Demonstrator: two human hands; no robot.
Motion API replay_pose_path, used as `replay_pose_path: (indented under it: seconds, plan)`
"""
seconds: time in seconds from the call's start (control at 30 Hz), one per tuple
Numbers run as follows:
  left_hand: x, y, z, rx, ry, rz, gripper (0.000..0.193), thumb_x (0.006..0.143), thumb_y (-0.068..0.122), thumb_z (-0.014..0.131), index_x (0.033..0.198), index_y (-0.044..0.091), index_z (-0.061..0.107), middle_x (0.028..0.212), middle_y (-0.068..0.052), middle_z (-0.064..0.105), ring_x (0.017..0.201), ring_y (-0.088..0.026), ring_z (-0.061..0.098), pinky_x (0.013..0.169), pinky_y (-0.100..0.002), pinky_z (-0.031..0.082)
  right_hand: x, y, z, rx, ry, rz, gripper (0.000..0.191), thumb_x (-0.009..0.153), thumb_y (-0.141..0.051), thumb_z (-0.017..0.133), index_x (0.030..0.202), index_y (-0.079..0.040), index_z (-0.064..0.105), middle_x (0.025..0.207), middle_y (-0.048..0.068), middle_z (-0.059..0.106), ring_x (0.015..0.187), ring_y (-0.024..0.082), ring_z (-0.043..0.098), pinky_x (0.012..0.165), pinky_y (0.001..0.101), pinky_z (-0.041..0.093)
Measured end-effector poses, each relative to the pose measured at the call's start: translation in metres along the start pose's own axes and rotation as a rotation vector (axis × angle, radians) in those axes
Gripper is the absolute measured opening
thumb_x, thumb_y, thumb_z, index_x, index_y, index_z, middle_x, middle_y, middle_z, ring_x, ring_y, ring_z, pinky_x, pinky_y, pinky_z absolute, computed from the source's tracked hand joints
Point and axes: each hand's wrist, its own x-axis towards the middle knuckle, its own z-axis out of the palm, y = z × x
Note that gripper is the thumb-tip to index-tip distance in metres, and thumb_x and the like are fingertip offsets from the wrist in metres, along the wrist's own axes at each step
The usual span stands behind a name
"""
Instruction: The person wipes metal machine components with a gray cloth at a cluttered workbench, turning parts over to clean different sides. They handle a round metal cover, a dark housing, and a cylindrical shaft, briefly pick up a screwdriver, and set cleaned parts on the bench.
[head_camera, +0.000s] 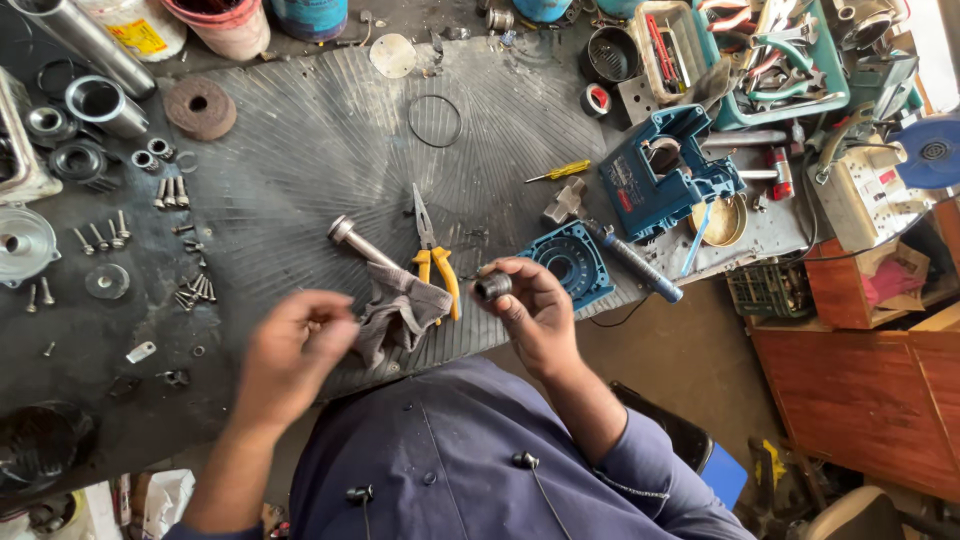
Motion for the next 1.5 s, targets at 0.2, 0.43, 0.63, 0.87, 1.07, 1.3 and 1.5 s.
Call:
replay_pose_path:
  seconds: [0.2, 0.43, 0.63, 0.87, 1.07, 1.3, 1.5]
  plan:
    - [0.009, 0.001, 0.026, 0.825, -0.052, 0.361, 0.025, 0.073, 0.022, 0.082, 0.087, 0.005, 0.071, 0.113, -0.01, 0.063, 0.107, -0.032, 0.058, 0.091, -0.046, 0.047, -0.009, 0.016, 0.021, 0.37, -0.004, 0.216, 0.044, 0.099, -0.014, 0.073, 0.137, -0.004, 0.051, 0.13, 0.014, 0.061, 0.115, 0.029, 0.067, 0.105, 0.05, 0.054]
    - [-0.013, 0.02, 0.007, 0.365, 0.062, 0.241, 0.03, 0.083, 0.017, 0.083, 0.08, 0.003, 0.058, 0.102, -0.006, 0.057, 0.092, -0.021, 0.058, 0.081, -0.031, 0.049, -0.02, 0.007, 0.081, -0.428, 0.197, -0.256, 0.036, 0.109, -0.017, 0.059, 0.141, -0.001, 0.051, 0.133, 0.018, 0.054, 0.118, 0.028, 0.062, 0.107, 0.0459, 0.051]
    - [-0.033, 0.043, 0.037, -0.847, -0.006, -0.107, 0.039, 0.095, 0.018, 0.079, 0.115, 0.003, 0.05, 0.111, -0.008, 0.052, 0.103, -0.017, 0.052, 0.093, -0.033, 0.046, -0.008, 0.006, 0.15, -0.505, 0.093, -0.902, 0.026, 0.114, -0.021, 0.044, 0.135, -0.007, 0.045, 0.13, 0.015, 0.05, 0.118, 0.027, 0.061, 0.108, 0.0446, 0.061]
    - [-0.049, 0.057, 0.037, -0.458, 0.114, 0.414, 0.074, 0.108, 0.036, 0.066, 0.159, 0.008, 0.022, 0.173, -0.017, 0.013, 0.155, -0.026, 0.032, 0.132, -0.043, 0.032, -0.006, 0.028, 0.162, -0.504, 0.203, -0.48, 0.041, 0.117, -0.033, 0.037, 0.134, 0.001, 0.053, 0.112, 0.016, 0.058, 0.099, 0.022, 0.056, 0.091, 0.0382, 0.046]
    - [-0.05, 0.035, 0.025, -0.003, -0.063, 0.739, 0.077, 0.106, 0.031, 0.066, 0.167, 0.019, 0.02, 0.178, -0.018, 0.003, 0.159, -0.035, 0.035, 0.128, -0.049, 0.04, -0.012, 0.057, 0.151, -0.608, 0.034, -0.371, 0.034, 0.113, -0.032, 0.045, 0.126, -0.002, 0.055, 0.11, 0.013, 0.059, 0.098, 0.021, 0.058, 0.089, 0.037, 0.049]
    - [-0.055, 0.038, 0.011, 0.62, -0.493, 0.744, 0.083, 0.08, 0.022, 0.076, 0.155, 0.016, 0.041, 0.167, -0.018, 0.023, 0.149, -0.045, 0.041, 0.098, -0.056, 0.047, 0.001, 0.07, 0.133, -0.603, -0.102, -0.28, 0.026, 0.108, -0.029, 0.057, 0.116, -0.005, 0.056, 0.102, 0.009, 0.061, 0.092, 0.021, 0.06, 0.086, 0.0355, 0.051]
    - [-0.064, 0.034, -0.005, 0.203, -0.135, 0.795, 0.035, 0.091, -0.009, 0.064, 0.122, 0.006, 0.057, 0.125, -0.01, 0.063, 0.119, -0.035, 0.069, 0.106, -0.045, 0.059, 0.02, 0.044, 0.127, -0.267, -0.139, -0.162, 0.023, 0.103, -0.027, 0.068, 0.108, -0.007, 0.057, 0.094, 0.007, 0.062, 0.087, 0.021, 0.062, 0.084, 0.0342, 0.052]
